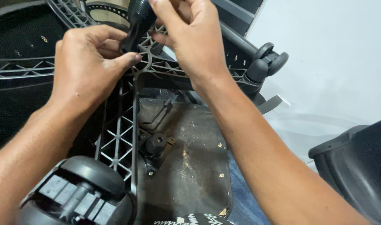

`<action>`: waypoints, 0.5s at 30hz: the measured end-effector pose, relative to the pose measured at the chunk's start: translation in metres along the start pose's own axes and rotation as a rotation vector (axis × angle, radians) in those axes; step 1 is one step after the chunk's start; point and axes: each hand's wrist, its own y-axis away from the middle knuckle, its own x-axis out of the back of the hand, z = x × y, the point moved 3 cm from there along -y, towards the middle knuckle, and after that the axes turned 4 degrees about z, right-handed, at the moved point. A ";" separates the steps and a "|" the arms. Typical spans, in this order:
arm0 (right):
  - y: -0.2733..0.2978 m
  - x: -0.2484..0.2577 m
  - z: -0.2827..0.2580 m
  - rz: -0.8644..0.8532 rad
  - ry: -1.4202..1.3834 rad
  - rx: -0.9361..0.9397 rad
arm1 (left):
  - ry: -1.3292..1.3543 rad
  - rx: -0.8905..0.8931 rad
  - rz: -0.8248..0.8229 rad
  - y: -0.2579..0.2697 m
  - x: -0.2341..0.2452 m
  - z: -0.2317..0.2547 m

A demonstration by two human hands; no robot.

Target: The person uses a screwdriver to tighten a bolt on the central hub of an inverted office chair base. The person holds the base steady with one hand while turning the screwdriver with the other.

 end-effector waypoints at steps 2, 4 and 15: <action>0.005 -0.002 0.000 0.030 0.022 0.002 | 0.056 0.036 0.013 0.006 0.000 0.000; 0.009 -0.003 0.000 0.064 0.034 0.008 | 0.083 0.058 0.012 0.012 -0.001 0.003; 0.003 0.020 -0.013 0.099 -0.055 0.230 | 0.216 -0.142 0.137 -0.003 0.004 0.018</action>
